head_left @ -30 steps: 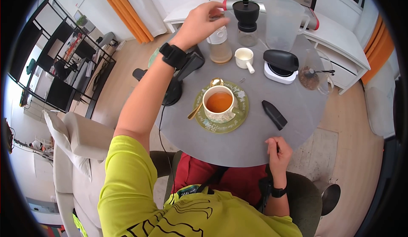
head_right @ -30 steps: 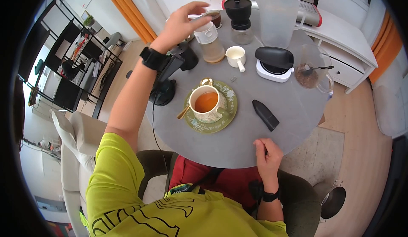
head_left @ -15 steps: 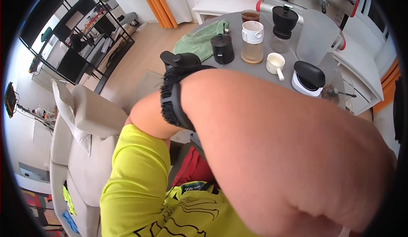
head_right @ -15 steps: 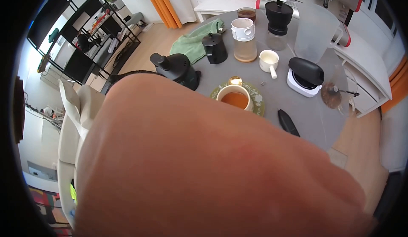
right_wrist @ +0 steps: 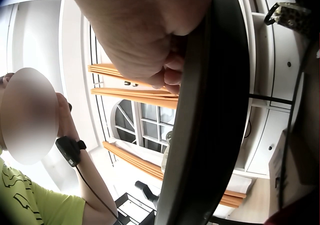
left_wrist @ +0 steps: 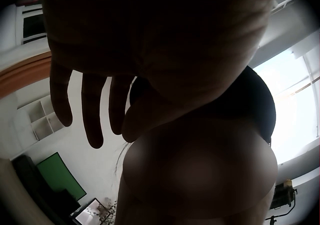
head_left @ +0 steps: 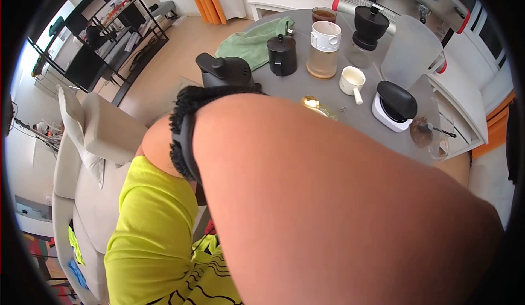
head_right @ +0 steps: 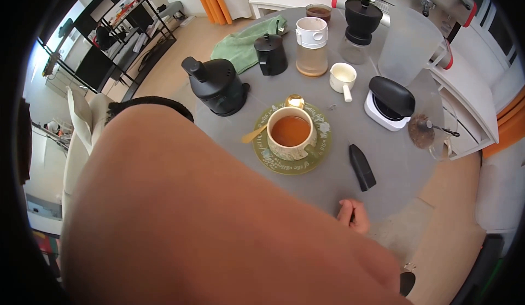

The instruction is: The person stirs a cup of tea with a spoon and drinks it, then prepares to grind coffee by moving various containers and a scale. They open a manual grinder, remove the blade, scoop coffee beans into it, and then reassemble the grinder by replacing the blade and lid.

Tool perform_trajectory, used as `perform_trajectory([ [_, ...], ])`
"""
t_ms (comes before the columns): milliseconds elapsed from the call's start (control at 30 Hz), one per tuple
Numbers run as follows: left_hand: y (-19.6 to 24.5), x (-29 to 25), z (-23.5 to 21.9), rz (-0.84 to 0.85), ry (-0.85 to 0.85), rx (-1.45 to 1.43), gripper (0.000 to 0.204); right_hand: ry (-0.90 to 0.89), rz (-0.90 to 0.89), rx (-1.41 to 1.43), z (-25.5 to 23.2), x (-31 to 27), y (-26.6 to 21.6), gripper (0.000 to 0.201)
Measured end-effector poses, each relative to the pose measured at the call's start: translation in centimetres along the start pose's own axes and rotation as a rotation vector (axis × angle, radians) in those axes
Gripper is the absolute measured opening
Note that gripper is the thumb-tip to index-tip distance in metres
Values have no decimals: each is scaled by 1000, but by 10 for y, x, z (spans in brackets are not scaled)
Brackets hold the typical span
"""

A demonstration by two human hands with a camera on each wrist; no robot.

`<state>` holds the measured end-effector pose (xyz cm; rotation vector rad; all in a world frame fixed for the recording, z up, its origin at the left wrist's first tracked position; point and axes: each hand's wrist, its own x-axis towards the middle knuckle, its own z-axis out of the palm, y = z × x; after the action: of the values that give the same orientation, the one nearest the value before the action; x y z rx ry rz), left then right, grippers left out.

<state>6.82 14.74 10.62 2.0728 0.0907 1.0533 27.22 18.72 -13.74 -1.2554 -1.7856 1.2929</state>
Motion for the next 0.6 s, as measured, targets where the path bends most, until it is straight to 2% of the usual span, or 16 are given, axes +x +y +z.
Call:
perform_trajectory([
  [167, 13, -2, -3, -37, 15, 17, 15, -10, -193, -38, -1, 7, -6, 15],
  [367, 15, 0, -3, -20, 32, 53, 14, -8, -263, -99, 0, 8, -2, 16],
  [433, 12, 1, -3, -16, 32, 65, 14, 15, -308, -201, -3, 7, 3, 17],
  [500, 7, 5, 0, -11, 21, 71, 13, 26, -306, -259, -3, 6, -1, 17],
  [600, 5, 4, 2, -25, 33, 104, 13, -94, -142, 9, -8, 3, -17, 19],
])
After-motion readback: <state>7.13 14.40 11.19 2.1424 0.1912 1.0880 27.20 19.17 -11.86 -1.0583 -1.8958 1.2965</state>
